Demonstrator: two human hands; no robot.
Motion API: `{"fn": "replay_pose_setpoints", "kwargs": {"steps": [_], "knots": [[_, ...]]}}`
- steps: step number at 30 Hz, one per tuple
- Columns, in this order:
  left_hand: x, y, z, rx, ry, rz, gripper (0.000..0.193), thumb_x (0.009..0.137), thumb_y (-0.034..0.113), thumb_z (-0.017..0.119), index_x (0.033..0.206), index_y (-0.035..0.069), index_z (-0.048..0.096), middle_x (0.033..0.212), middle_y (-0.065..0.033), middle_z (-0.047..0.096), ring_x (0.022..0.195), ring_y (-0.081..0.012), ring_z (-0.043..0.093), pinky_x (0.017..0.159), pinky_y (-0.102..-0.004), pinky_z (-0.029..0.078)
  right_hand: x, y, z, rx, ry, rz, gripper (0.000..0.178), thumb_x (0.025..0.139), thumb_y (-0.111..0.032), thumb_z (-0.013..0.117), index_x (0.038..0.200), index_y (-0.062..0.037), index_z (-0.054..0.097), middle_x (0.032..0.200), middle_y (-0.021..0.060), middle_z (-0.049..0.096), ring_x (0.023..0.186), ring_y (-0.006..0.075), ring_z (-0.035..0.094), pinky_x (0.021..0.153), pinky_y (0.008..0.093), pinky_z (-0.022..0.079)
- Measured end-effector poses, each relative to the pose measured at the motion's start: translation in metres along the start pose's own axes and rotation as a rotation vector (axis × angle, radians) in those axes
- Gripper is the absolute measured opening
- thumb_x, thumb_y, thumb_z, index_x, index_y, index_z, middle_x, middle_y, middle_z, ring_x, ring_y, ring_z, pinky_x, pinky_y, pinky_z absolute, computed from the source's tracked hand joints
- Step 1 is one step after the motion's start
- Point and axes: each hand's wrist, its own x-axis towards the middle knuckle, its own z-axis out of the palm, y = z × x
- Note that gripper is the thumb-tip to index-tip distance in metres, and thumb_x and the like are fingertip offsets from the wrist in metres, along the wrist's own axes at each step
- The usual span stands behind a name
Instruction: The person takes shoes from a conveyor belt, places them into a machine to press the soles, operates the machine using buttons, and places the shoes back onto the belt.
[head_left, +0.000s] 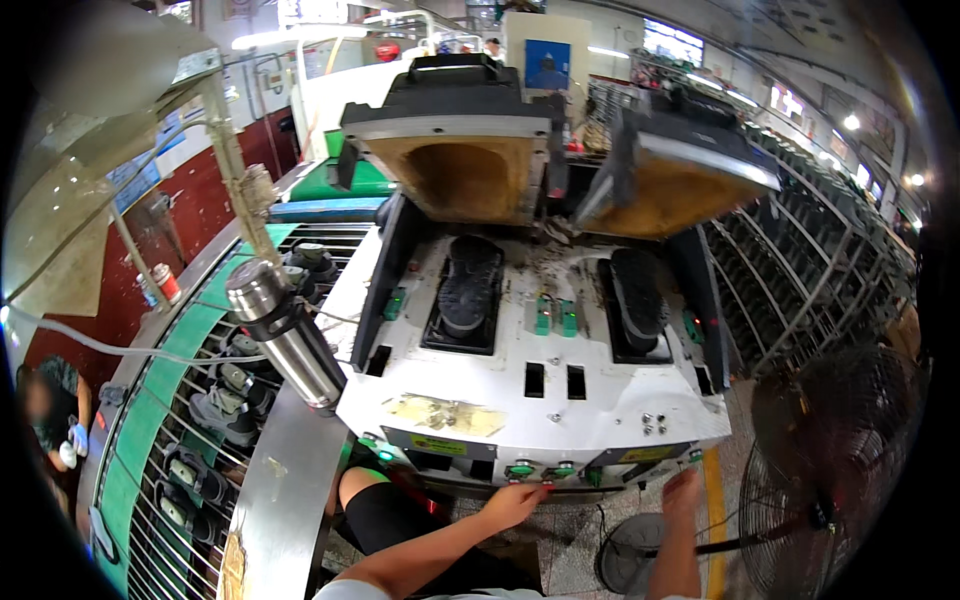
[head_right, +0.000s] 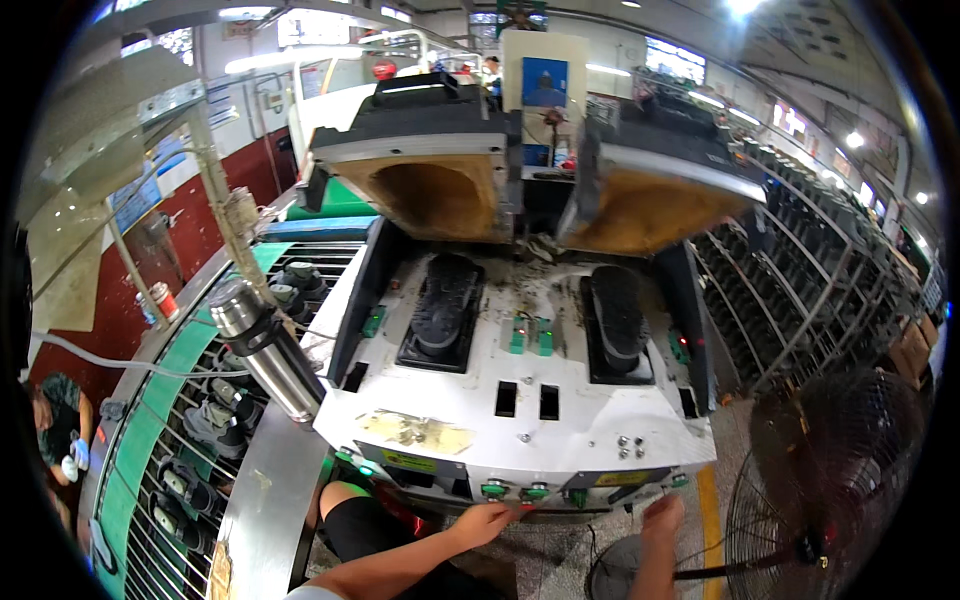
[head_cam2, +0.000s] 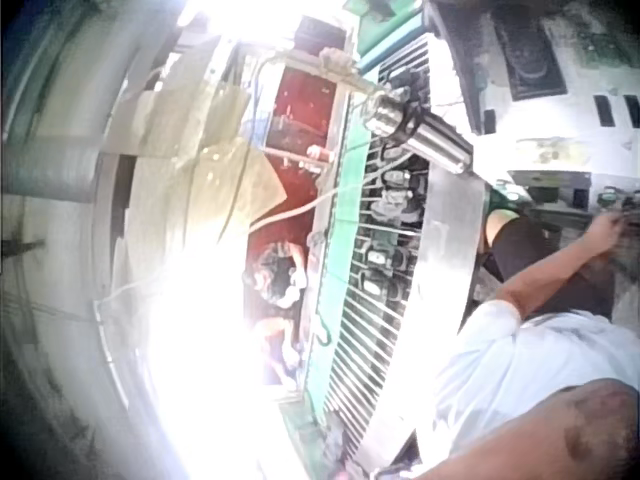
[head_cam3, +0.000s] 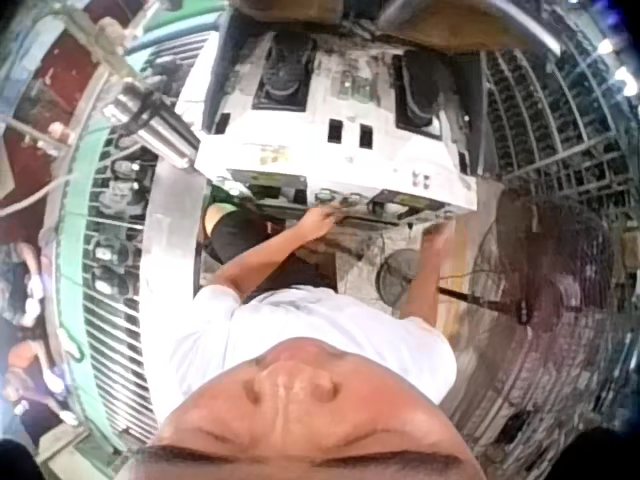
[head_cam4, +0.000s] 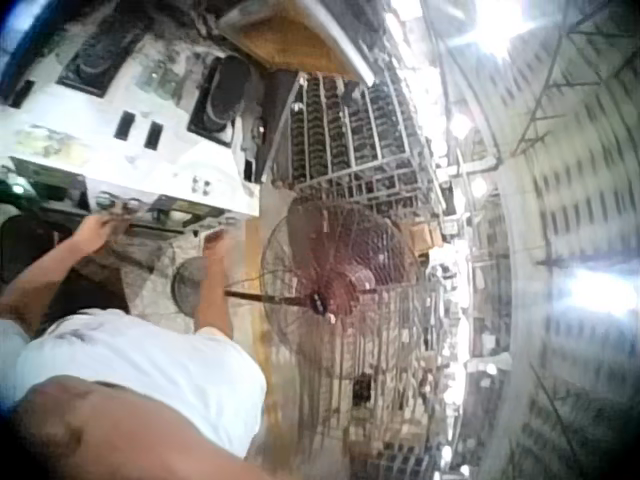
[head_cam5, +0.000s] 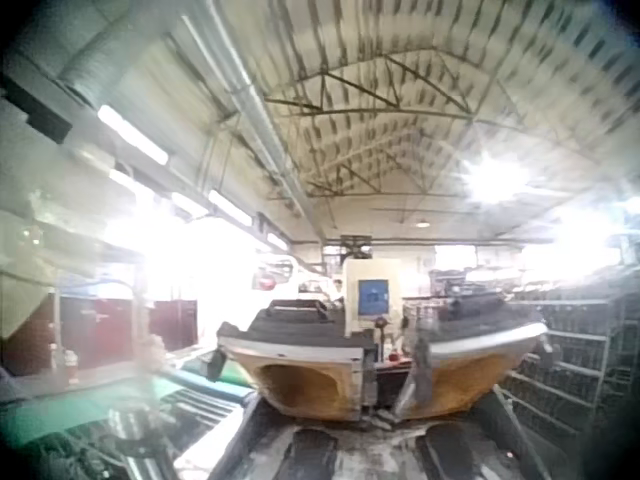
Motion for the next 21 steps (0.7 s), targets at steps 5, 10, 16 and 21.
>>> {"fn": "replay_pose_setpoints", "kwargs": {"steps": [5, 10, 16, 21], "knots": [[-0.136, -0.100, -0.076, -0.033, 0.782, -0.101, 0.018, 0.088, 0.017, 0.059, 0.093, 0.004, 0.070, 0.083, -0.0142, 0.069, 0.074, -0.0212, 0.067, 0.068, -0.0304, 0.052, -0.183, 0.076, 0.133, -1.707, -1.564, 0.340, 0.053, 0.087, -0.032, 0.063, 0.133, -0.0098, 0.049, 0.129, 0.0129, 0.054, 0.119, 0.0251, 0.051, 0.099, 0.0375, 0.041], [-0.293, -0.182, -0.119, 0.338, 1.239, -0.514, 0.012, 0.083, 0.012, 0.059, 0.086, 0.003, 0.065, 0.078, -0.0082, 0.065, 0.072, -0.0205, 0.061, 0.062, -0.0343, 0.048, -0.215, 0.105, 0.295, -0.380, -2.065, 0.887, 0.041, 0.086, -0.017, 0.064, 0.122, -0.0017, 0.052, 0.113, 0.0128, 0.059, 0.107, 0.0196, 0.056, 0.093, 0.0333, 0.044], [-0.396, -0.234, -0.092, -0.177, 1.669, -0.415, 0.015, 0.089, 0.016, 0.054, 0.081, 0.003, 0.059, 0.070, -0.0033, 0.058, 0.058, -0.0181, 0.054, 0.052, -0.0293, 0.045, -0.203, 0.140, 0.542, -1.231, -0.694, -0.912, 0.083, 0.070, -0.043, 0.073, 0.137, -0.0089, 0.038, 0.133, 0.0208, 0.043, 0.122, 0.0353, 0.043, 0.100, 0.0429, 0.038], [-0.409, -0.278, -0.074, 1.012, 1.257, -0.545, 0.037, 0.074, 0.011, 0.061, 0.109, 0.002, 0.055, 0.103, -0.0196, 0.057, 0.099, -0.0372, 0.054, 0.087, -0.0495, 0.043, -0.220, 0.155, 0.598, -1.833, -0.293, -0.526, 0.107, 0.068, -0.059, 0.067, 0.150, -0.0204, 0.010, 0.144, 0.0240, 0.032, 0.131, 0.0387, 0.036, 0.104, 0.0447, 0.035]]}}
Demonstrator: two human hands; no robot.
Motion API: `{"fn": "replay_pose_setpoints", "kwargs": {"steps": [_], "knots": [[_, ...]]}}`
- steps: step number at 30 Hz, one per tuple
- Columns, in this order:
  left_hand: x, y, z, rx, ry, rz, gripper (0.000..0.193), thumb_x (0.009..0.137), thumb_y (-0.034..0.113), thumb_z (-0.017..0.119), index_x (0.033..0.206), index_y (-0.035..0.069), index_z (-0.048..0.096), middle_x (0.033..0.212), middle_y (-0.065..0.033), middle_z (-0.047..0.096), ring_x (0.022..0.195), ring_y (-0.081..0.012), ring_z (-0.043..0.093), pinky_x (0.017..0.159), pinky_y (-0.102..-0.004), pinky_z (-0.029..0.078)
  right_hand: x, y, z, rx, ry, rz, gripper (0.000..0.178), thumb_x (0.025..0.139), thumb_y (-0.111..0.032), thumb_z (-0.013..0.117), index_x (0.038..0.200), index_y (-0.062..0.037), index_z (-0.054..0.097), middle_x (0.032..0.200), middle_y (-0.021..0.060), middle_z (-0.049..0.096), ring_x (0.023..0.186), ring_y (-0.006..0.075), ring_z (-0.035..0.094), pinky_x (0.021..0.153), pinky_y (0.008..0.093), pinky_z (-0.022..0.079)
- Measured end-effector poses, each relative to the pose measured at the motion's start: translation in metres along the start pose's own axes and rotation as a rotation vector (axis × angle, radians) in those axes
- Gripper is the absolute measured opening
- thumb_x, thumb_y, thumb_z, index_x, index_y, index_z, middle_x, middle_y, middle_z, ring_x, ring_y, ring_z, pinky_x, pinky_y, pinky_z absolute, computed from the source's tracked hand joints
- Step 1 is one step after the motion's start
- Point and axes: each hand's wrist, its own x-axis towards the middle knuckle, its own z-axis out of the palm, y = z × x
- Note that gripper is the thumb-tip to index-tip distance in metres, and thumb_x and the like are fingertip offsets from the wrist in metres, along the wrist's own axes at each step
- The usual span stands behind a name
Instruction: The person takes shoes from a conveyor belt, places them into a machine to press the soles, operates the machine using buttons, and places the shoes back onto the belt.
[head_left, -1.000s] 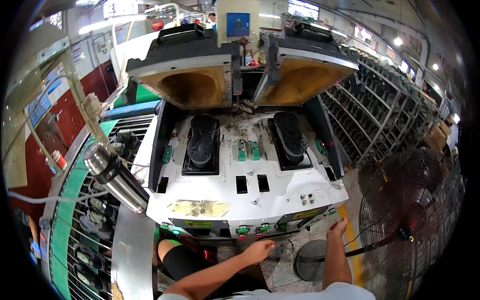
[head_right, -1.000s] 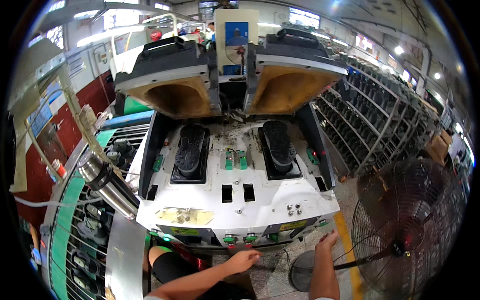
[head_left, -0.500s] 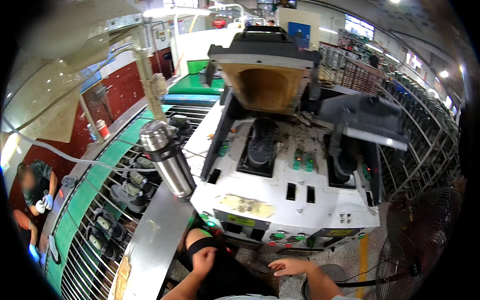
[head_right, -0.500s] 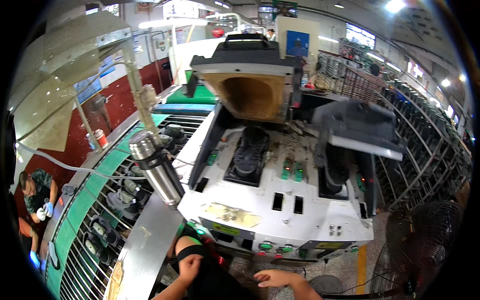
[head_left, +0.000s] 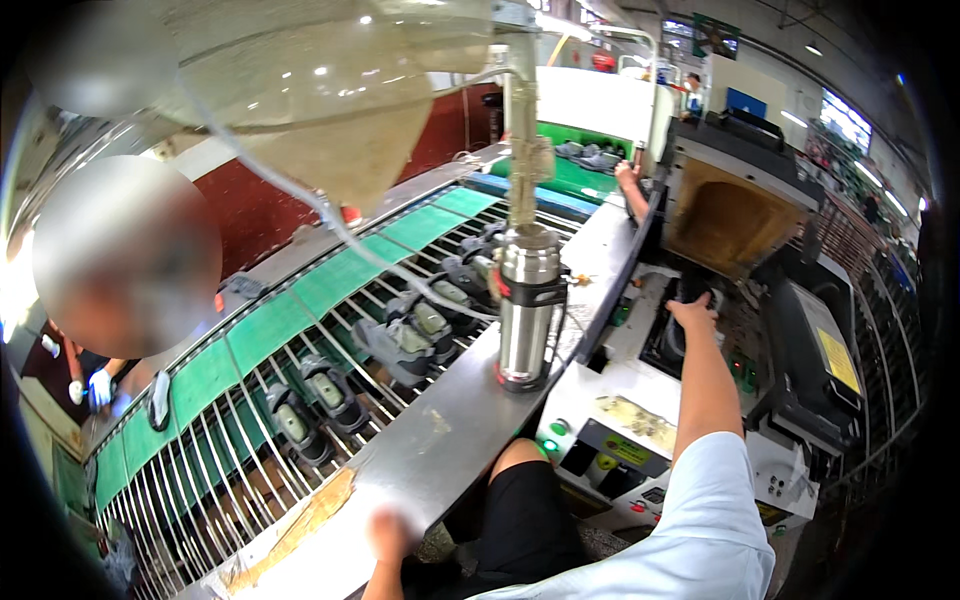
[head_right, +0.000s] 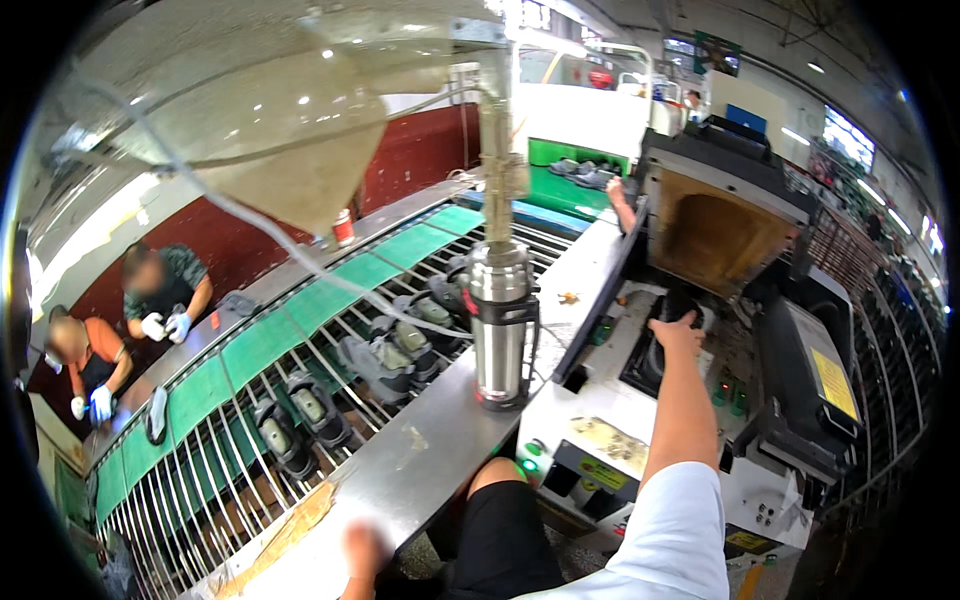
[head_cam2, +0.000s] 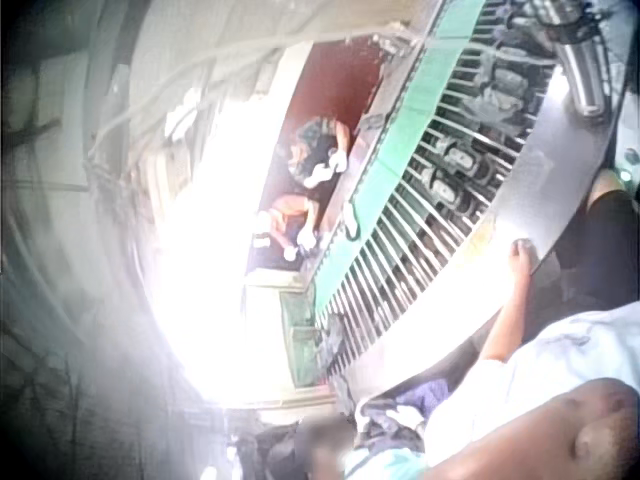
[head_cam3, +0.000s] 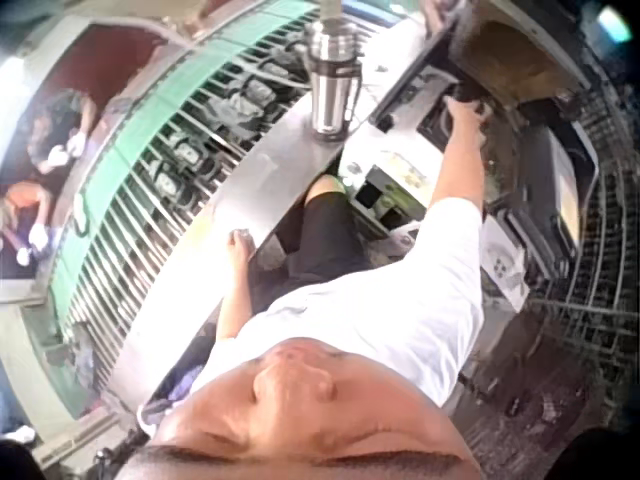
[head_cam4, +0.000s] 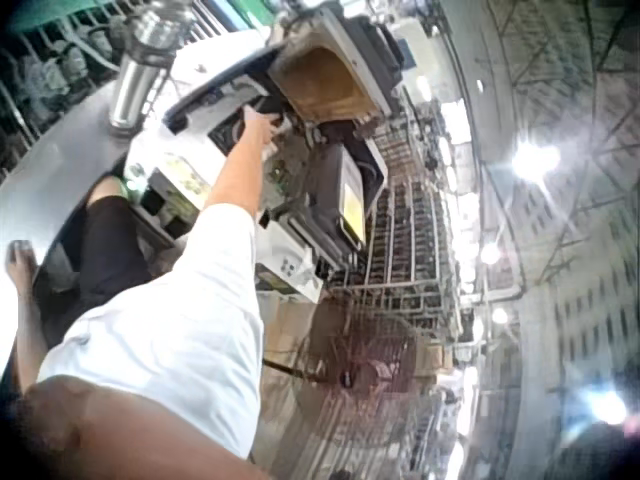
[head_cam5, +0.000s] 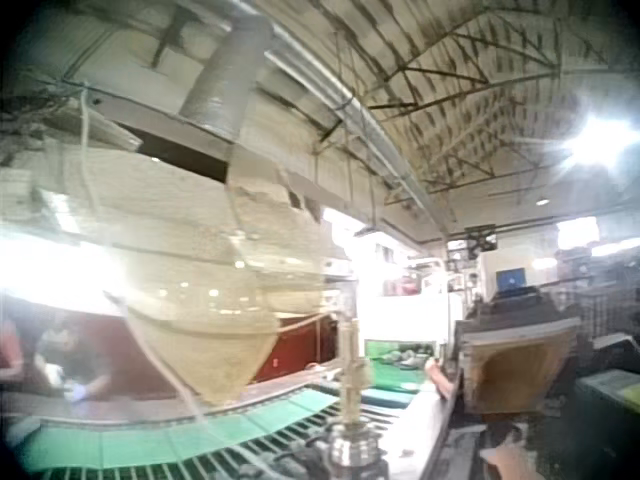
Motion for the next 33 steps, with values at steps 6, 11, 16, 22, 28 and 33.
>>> {"fn": "replay_pose_setpoints", "kwargs": {"steps": [6, 11, 16, 22, 28, 33], "knots": [[-0.003, 0.005, -0.003, 0.087, -0.041, -0.046, 0.029, 0.074, 0.016, 0.061, 0.101, 0.006, 0.056, 0.099, -0.0167, 0.058, 0.095, -0.0343, 0.055, 0.081, -0.0488, 0.044, -0.050, 0.021, -0.004, 0.208, 0.254, 0.001, 0.101, 0.069, -0.046, 0.071, 0.146, -0.0065, 0.018, 0.133, 0.0255, 0.045, 0.119, 0.0358, 0.050, 0.099, 0.0442, 0.041], [0.001, 0.014, -0.005, 0.146, 0.009, -0.003, 0.018, 0.074, 0.018, 0.060, 0.089, 0.008, 0.059, 0.087, -0.0114, 0.059, 0.081, -0.0305, 0.057, 0.065, -0.0440, 0.047, -0.052, 0.112, 0.060, 0.822, 0.636, -0.376, 0.095, 0.069, -0.028, 0.074, 0.141, 0.0064, 0.022, 0.137, 0.0263, 0.039, 0.120, 0.0376, 0.046, 0.098, 0.0439, 0.039], [0.072, 0.084, -0.108, -0.970, -0.210, -0.873, 0.020, 0.085, 0.018, 0.064, 0.096, 0.002, 0.062, 0.083, -0.0076, 0.064, 0.079, -0.0211, 0.061, 0.070, -0.0358, 0.050, -0.080, 0.185, 0.065, 1.556, 0.336, -0.350, 0.046, 0.070, -0.004, 0.060, 0.113, 0.0043, 0.046, 0.113, 0.0131, 0.052, 0.101, 0.0248, 0.050, 0.094, 0.0356, 0.040], [0.106, 0.160, -0.135, -1.808, -0.328, -0.314, 0.060, 0.083, 0.022, 0.071, 0.133, 0.004, 0.044, 0.131, -0.0125, 0.051, 0.118, -0.0207, 0.051, 0.096, -0.0340, 0.042, -0.210, 0.173, 0.078, 1.815, -0.846, -0.301, 0.055, 0.056, 0.003, 0.053, 0.110, -0.0014, 0.056, 0.112, 0.0079, 0.057, 0.105, 0.0237, 0.053, 0.097, 0.0364, 0.041], [0.077, 0.081, -0.172, -2.543, -0.049, -0.638, 0.074, 0.078, 0.046, 0.059, 0.137, 0.005, 0.039, 0.133, -0.0160, 0.048, 0.120, -0.0306, 0.050, 0.100, -0.0455, 0.042, -0.394, 0.089, -0.006, 0.828, -1.313, -1.572, 0.048, 0.073, -0.016, 0.075, 0.115, 0.0016, 0.058, 0.112, 0.0111, 0.061, 0.106, 0.0234, 0.057, 0.089, 0.0350, 0.046], [-0.001, -0.037, -0.193, -2.422, 0.670, -0.434, 0.058, 0.092, 0.043, 0.042, 0.135, 0.004, 0.041, 0.133, -0.0144, 0.049, 0.121, -0.0302, 0.047, 0.106, -0.0441, 0.035, -0.391, 0.091, 0.063, 0.605, -1.040, -1.477, 0.032, 0.073, -0.008, 0.072, 0.104, -0.0021, 0.064, 0.089, 0.0096, 0.066, 0.082, 0.0199, 0.063, 0.075, 0.0292, 0.050]]}}
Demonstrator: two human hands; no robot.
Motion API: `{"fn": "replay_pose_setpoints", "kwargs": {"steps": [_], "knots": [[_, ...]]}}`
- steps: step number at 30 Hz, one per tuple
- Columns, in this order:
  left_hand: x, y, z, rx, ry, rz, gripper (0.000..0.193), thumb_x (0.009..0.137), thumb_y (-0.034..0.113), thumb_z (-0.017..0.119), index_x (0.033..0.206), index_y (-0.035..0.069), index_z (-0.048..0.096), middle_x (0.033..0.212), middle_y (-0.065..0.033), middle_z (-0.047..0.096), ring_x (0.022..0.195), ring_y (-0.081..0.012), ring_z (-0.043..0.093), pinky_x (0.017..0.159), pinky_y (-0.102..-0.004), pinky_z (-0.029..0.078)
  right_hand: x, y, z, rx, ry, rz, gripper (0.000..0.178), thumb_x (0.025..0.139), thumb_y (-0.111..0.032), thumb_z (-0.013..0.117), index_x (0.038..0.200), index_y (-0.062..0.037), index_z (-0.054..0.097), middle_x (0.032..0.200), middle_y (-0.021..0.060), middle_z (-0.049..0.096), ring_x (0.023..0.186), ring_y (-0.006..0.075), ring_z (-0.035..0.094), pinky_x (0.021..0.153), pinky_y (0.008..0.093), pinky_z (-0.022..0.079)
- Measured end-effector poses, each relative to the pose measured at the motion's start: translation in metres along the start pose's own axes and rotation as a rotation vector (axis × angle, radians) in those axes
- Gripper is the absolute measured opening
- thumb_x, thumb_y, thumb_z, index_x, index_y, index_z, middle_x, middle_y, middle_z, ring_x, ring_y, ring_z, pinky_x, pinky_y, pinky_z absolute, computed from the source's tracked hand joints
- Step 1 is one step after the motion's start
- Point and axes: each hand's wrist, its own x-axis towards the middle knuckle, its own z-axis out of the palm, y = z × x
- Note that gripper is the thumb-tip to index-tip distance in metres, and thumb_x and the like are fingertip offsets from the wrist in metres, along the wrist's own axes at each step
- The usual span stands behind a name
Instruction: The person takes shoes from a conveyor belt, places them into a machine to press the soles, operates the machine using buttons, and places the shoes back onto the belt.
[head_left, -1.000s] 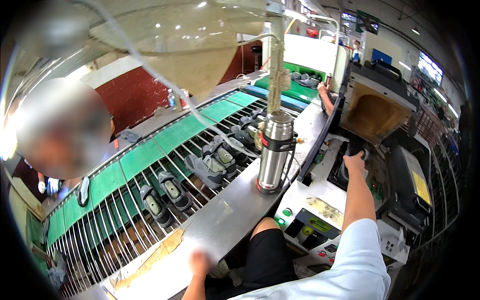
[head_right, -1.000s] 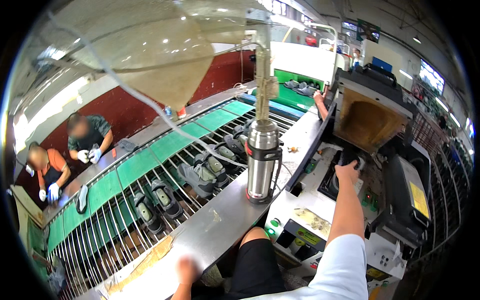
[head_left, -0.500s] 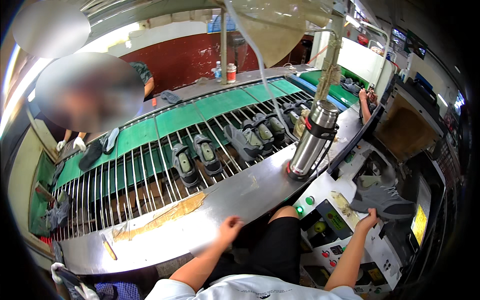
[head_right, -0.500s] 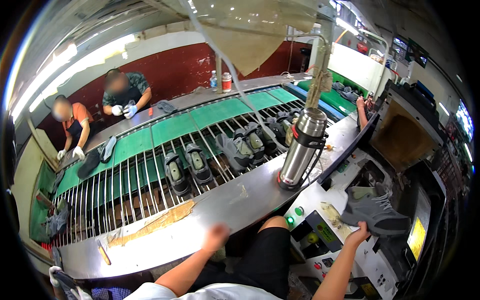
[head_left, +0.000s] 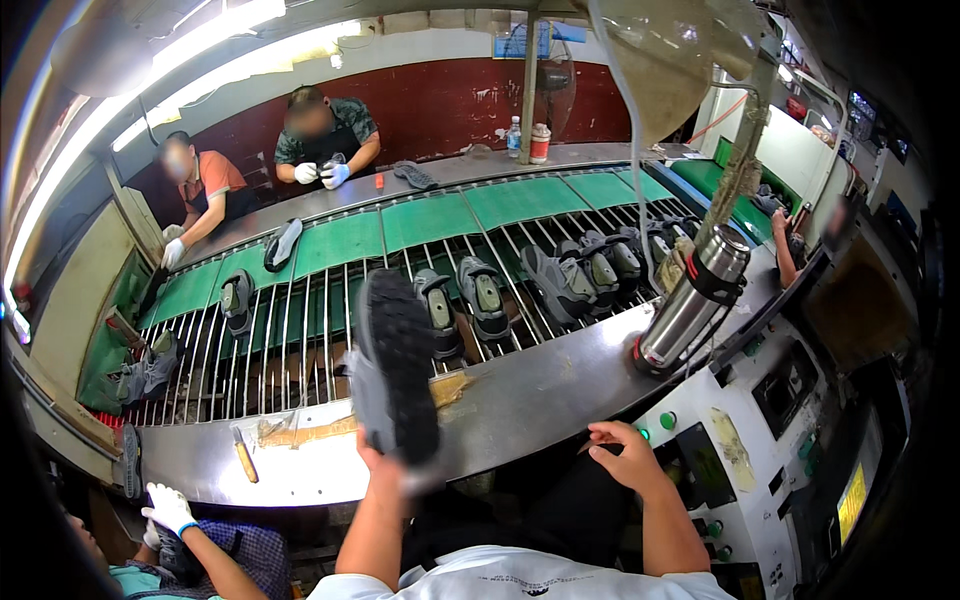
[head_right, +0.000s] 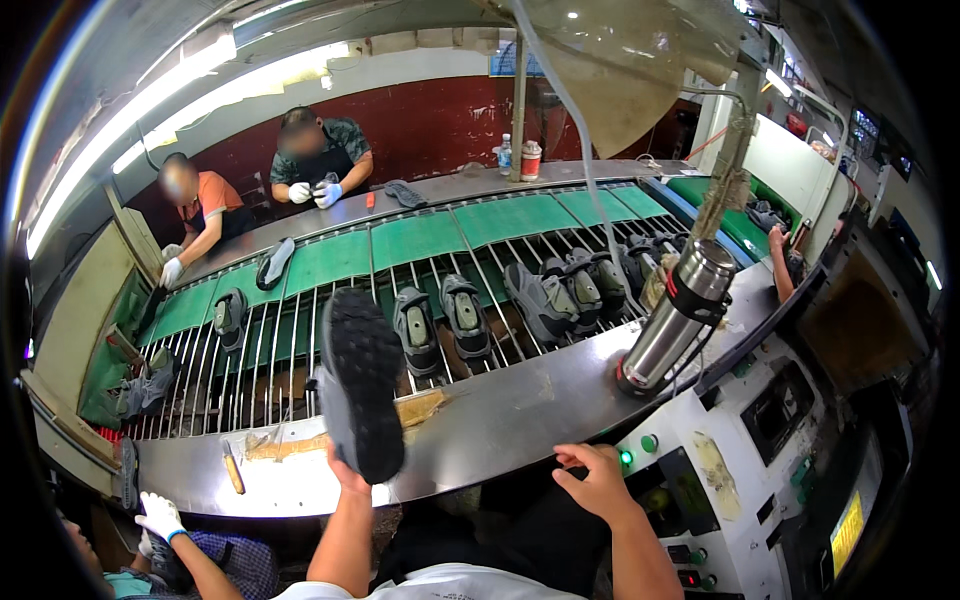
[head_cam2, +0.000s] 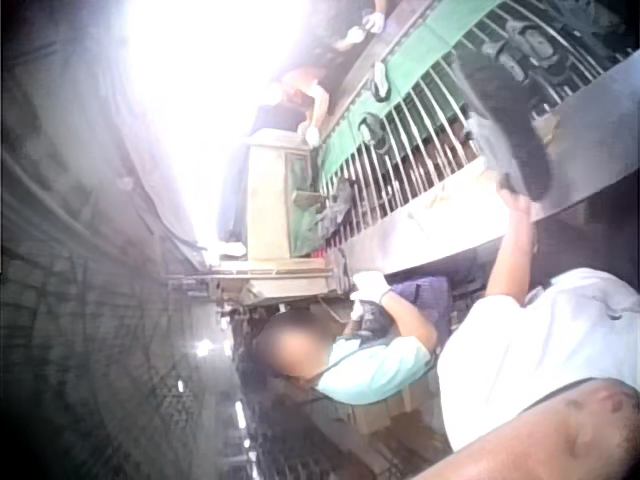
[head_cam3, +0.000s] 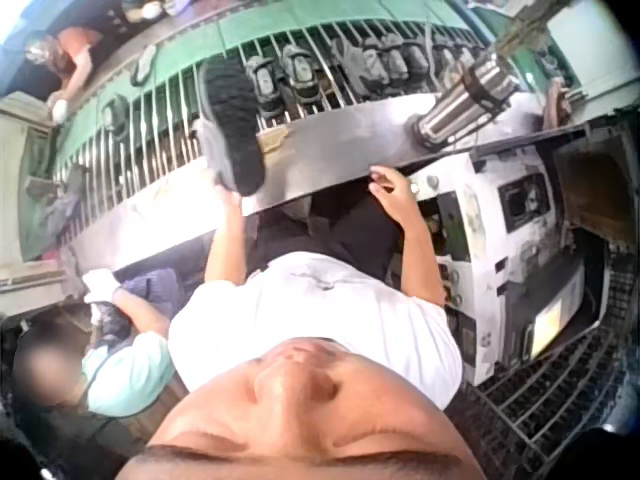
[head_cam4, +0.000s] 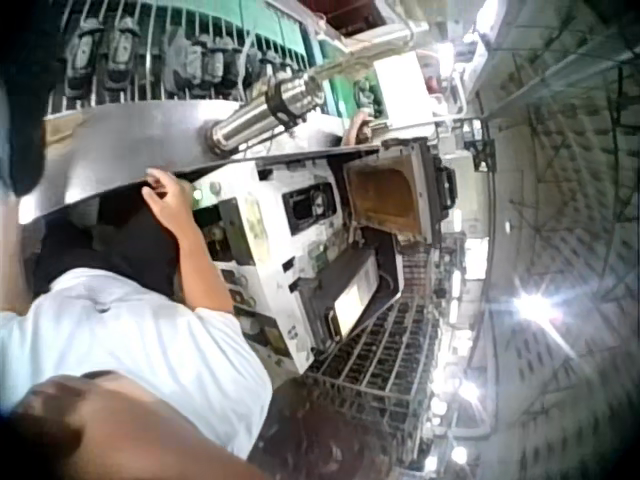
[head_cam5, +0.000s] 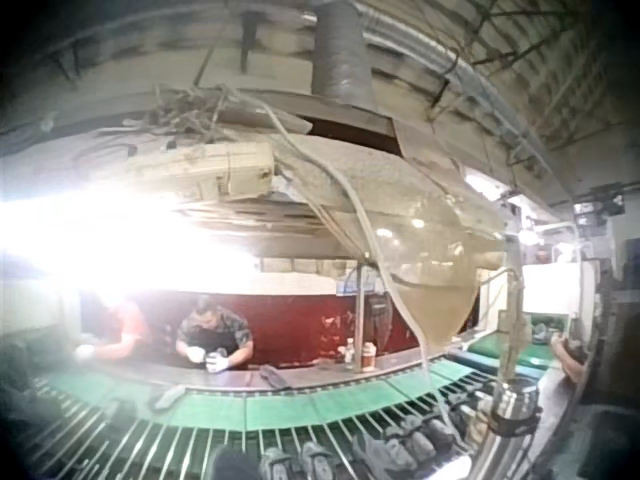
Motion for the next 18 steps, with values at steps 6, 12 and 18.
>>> {"fn": "replay_pose_setpoints", "kwargs": {"steps": [6, 12, 18], "knots": [[0.117, 0.136, -0.053, 0.453, 0.449, 0.230, 0.036, 0.087, 0.018, 0.060, 0.116, -0.001, 0.053, 0.108, -0.0144, 0.062, 0.097, -0.0274, 0.062, 0.090, -0.0400, 0.050, -0.035, 0.071, 0.044, -0.155, -0.015, 0.225, 0.023, 0.075, -0.013, 0.068, 0.096, -0.0028, 0.065, 0.081, 0.0100, 0.064, 0.075, 0.0219, 0.063, 0.071, 0.0308, 0.050], [0.217, 0.071, -0.108, 1.327, 0.661, 0.520, 0.043, 0.073, 0.007, 0.069, 0.114, 0.000, 0.059, 0.100, -0.0128, 0.065, 0.090, -0.0245, 0.062, 0.086, -0.0352, 0.047, -0.072, 0.111, 0.091, -0.498, 0.035, 0.168, 0.008, 0.069, -0.014, 0.067, 0.075, -0.0095, 0.066, 0.070, 0.0046, 0.062, 0.067, 0.0224, 0.061, 0.061, 0.0341, 0.049], [0.231, 0.013, -0.108, 1.588, 0.762, 0.503, 0.055, 0.070, 0.013, 0.070, 0.121, 0.001, 0.055, 0.120, -0.0153, 0.059, 0.110, -0.0301, 0.057, 0.096, -0.0349, 0.041, -0.069, 0.115, 0.102, -0.610, 0.058, 0.081, 0.003, 0.066, -0.013, 0.065, 0.068, -0.0113, 0.066, 0.066, 0.0036, 0.060, 0.064, 0.0239, 0.059, 0.057, 0.0363, 0.048]]}}
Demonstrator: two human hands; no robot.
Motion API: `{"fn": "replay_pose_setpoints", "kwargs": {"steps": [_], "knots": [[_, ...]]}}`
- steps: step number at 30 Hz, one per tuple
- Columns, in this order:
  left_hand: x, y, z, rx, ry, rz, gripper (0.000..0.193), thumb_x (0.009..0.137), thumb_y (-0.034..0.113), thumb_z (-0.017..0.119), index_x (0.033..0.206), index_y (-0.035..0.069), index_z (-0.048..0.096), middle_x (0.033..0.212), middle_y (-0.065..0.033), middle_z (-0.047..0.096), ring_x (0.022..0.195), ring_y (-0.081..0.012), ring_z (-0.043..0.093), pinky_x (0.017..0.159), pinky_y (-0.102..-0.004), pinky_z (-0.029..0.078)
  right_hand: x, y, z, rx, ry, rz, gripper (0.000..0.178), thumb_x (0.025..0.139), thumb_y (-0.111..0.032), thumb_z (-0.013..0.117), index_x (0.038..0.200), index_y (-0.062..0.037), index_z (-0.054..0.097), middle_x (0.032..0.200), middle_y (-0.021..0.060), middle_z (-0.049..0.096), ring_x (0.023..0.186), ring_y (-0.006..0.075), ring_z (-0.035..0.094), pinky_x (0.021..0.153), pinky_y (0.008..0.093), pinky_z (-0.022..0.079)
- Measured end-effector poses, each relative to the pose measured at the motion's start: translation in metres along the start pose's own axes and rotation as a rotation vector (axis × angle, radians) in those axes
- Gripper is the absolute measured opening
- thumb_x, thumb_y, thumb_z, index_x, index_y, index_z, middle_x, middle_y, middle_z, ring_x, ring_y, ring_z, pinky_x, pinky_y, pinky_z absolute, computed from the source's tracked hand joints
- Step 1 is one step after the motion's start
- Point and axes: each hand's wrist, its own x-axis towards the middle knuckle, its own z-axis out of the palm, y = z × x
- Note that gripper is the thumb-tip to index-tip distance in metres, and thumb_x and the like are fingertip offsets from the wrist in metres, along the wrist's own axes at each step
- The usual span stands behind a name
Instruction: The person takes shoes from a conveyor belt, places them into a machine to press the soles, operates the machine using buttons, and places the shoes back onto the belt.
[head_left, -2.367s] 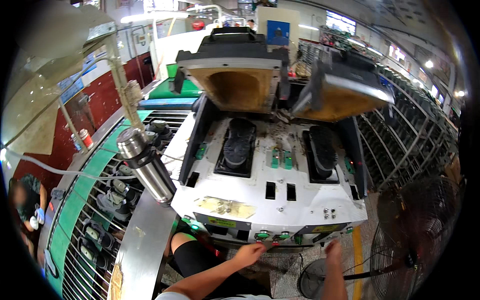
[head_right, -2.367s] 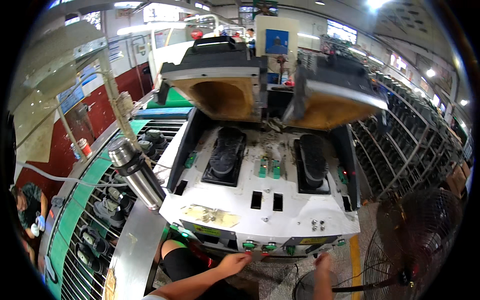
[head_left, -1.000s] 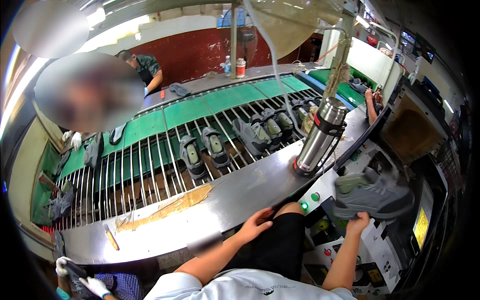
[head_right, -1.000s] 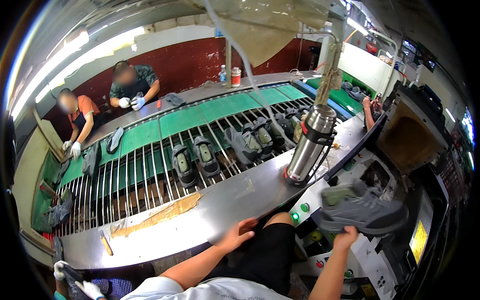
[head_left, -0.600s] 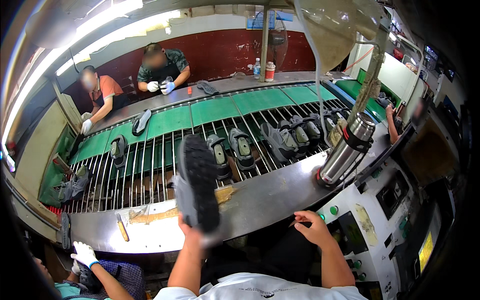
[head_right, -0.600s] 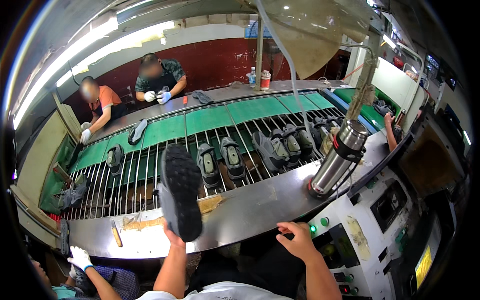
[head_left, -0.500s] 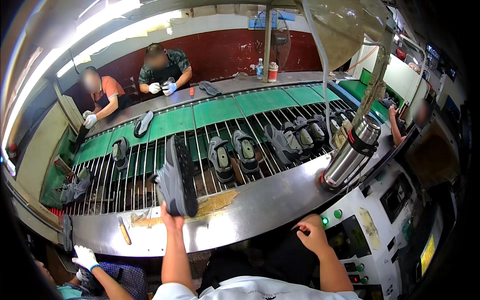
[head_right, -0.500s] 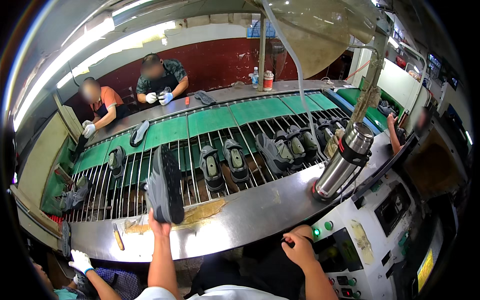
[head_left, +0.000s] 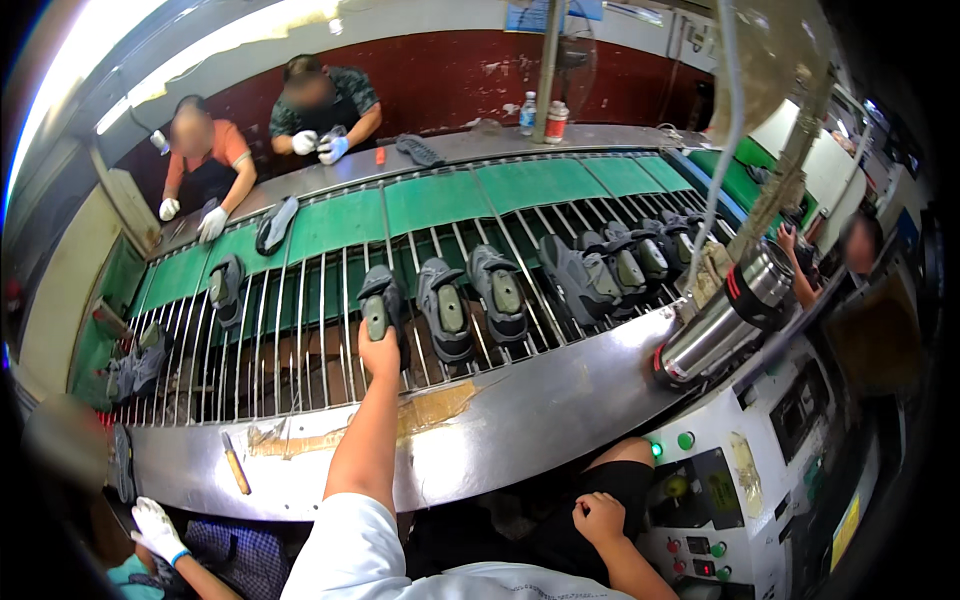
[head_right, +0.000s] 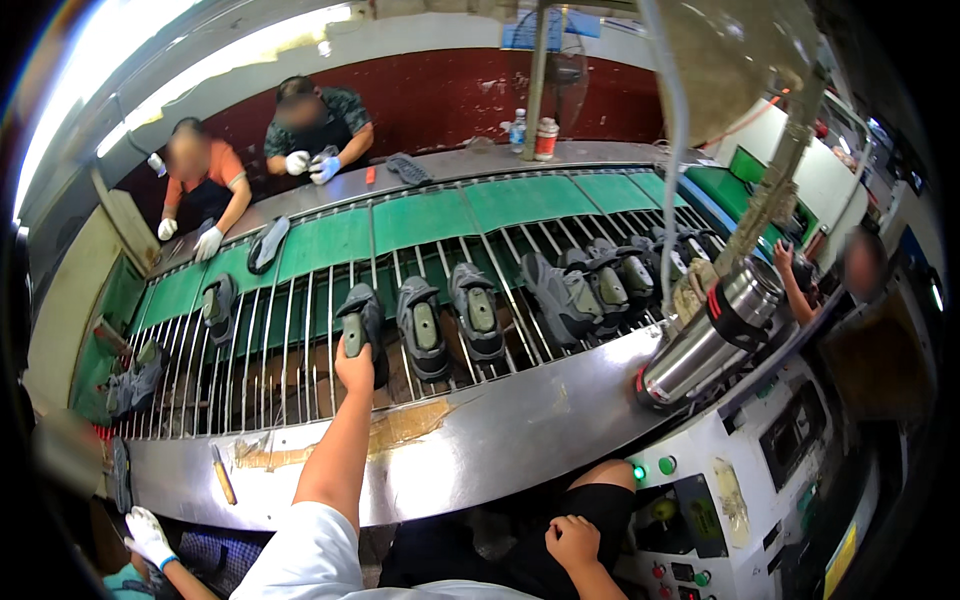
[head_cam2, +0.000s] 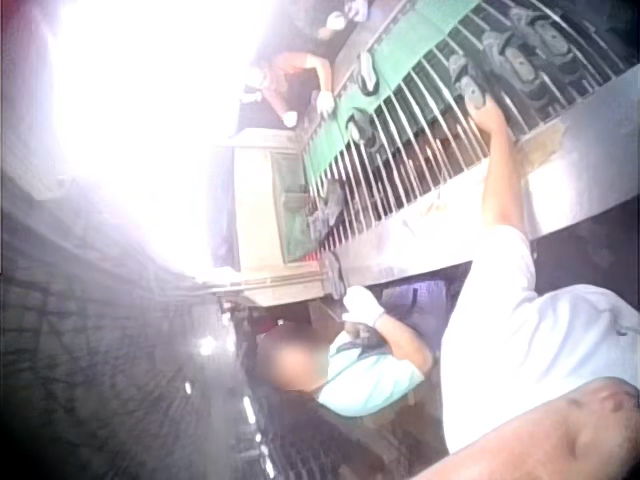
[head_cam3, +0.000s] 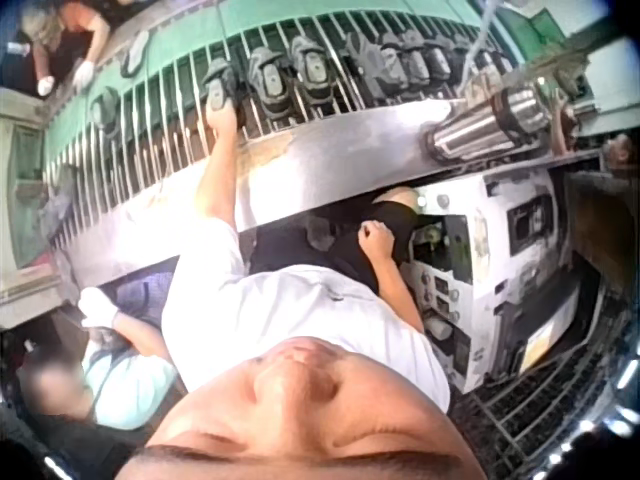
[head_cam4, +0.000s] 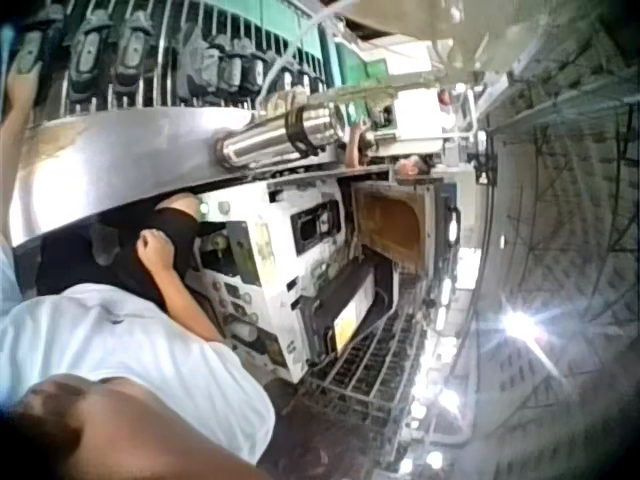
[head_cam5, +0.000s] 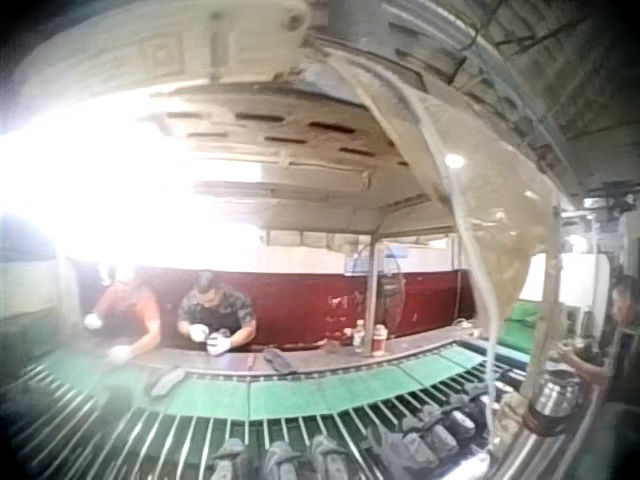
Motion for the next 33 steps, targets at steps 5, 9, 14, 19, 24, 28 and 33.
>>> {"fn": "replay_pose_setpoints", "kwargs": {"steps": [5, 9, 14, 19, 24, 28, 33], "knots": [[0.013, -0.022, -0.032, -0.086, -0.209, 0.114, 0.059, 0.072, 0.019, 0.075, 0.122, -0.001, 0.054, 0.121, -0.0147, 0.057, 0.114, -0.0243, 0.053, 0.098, -0.0339, 0.040, 0.027, -0.028, 0.022, 0.175, -0.048, -0.066, 0.002, 0.067, -0.009, 0.065, 0.068, -0.0088, 0.064, 0.060, 0.0045, 0.057, 0.061, 0.0242, 0.058, 0.055, 0.0353, 0.048], [0.042, -0.020, -0.089, -0.111, -0.290, 0.061, 0.054, 0.077, 0.021, 0.074, 0.124, 0.002, 0.055, 0.118, -0.0108, 0.061, 0.106, -0.0188, 0.057, 0.091, -0.0322, 0.044, 0.068, -0.083, 0.045, 0.297, -0.111, -0.160, 0.004, 0.063, -0.011, 0.068, 0.067, -0.0112, 0.065, 0.049, 0.0042, 0.050, 0.047, 0.0228, 0.054, 0.047, 0.0331, 0.045], [0.169, -0.071, -0.175, 0.207, 0.202, 0.205, 0.062, 0.074, 0.022, 0.076, 0.127, 0.002, 0.051, 0.118, -0.0142, 0.057, 0.103, -0.0263, 0.056, 0.090, -0.0366, 0.044, 0.130, -0.136, 0.077, 0.348, -0.254, -0.320, 0.004, 0.066, -0.012, 0.068, 0.065, -0.0114, 0.064, 0.052, 0.0020, 0.052, 0.050, 0.0212, 0.054, 0.048, 0.0321, 0.044], [0.326, -0.142, -0.239, 0.287, 0.448, 0.089, 0.090, 0.067, 0.036, 0.082, 0.135, -0.004, 0.037, 0.133, -0.0261, 0.040, 0.123, -0.0367, 0.041, 0.105, -0.0414, 0.033, 0.150, -0.150, 0.108, 0.303, -0.290, -0.488, 0.007, 0.070, -0.013, 0.066, 0.066, -0.0128, 0.062, 0.060, 0.0075, 0.056, 0.055, 0.0284, 0.055, 0.051, 0.0400, 0.046], [0.390, -0.151, -0.278, 0.157, 0.160, 0.036, 0.068, 0.072, 0.023, 0.080, 0.128, 0.001, 0.049, 0.112, -0.0119, 0.059, 0.099, -0.0226, 0.057, 0.091, -0.0329, 0.043, 0.163, -0.164, 0.106, 0.360, -0.339, -0.432, 0.006, 0.064, -0.012, 0.065, 0.063, -0.0127, 0.060, 0.056, 0.0064, 0.052, 0.050, 0.0251, 0.052, 0.047, 0.0375, 0.043], [0.416, -0.147, -0.273, 0.155, 0.207, -0.106, 0.044, 0.074, 0.021, 0.072, 0.111, 0.002, 0.058, 0.097, -0.0075, 0.062, 0.086, -0.0174, 0.058, 0.080, -0.0303, 0.044, 0.160, -0.156, 0.112, 0.277, -0.454, -0.451, 0.010, 0.062, -0.011, 0.065, 0.061, -0.0140, 0.056, 0.055, 0.0055, 0.048, 0.048, 0.0240, 0.049, 0.045, 0.0371, 0.041], [0.409, -0.143, -0.286, 0.250, 0.108, -0.049, 0.031, 0.071, 0.008, 0.066, 0.101, 0.001, 0.062, 0.085, -0.0022, 0.062, 0.076, -0.0132, 0.056, 0.071, -0.0272, 0.044, 0.162, -0.173, 0.104, 0.268, -0.332, -0.402, 0.009, 0.063, -0.012, 0.064, 0.062, -0.0141, 0.055, 0.060, 0.0061, 0.052, 0.052, 0.0250, 0.052, 0.048, 0.0373, 0.042]]}}
